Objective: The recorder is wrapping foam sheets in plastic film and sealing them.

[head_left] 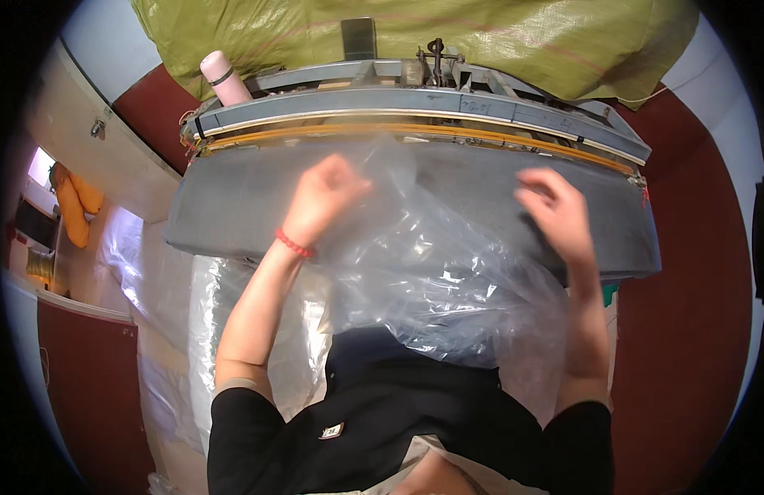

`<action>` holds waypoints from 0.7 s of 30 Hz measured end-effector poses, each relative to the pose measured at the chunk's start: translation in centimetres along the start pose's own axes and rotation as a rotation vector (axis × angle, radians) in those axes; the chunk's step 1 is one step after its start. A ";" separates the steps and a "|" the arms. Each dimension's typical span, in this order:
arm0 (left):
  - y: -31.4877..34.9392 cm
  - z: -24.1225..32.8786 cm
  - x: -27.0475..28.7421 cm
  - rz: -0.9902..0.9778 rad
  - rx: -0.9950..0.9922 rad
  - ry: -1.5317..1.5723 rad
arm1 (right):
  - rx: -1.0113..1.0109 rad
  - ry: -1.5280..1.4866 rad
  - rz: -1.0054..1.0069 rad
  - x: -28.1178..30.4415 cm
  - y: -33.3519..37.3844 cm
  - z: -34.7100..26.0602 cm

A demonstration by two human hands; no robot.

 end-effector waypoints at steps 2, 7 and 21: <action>0.7 0.5 -0.4 -0.010 -0.027 -0.067 | 0.254 -0.009 0.008 -4.1 -2.7 -7.4; 2.5 1.6 -3.1 -0.181 -0.055 0.004 | 0.184 -0.337 -0.519 -13.8 -5.4 -10.0; 17.2 -1.2 44.0 0.569 0.381 -1.562 | -0.289 0.233 0.623 11.5 -1.6 21.5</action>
Point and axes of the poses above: each hand's wrist, its own y-axis away from the middle knuckle, its own x-axis out of the back of the hand, z = x × y, the point moved 9 cm from there along -y, towards the middle knuckle, and after that the axes turned 15 degrees about y, right-handed, at the moved point
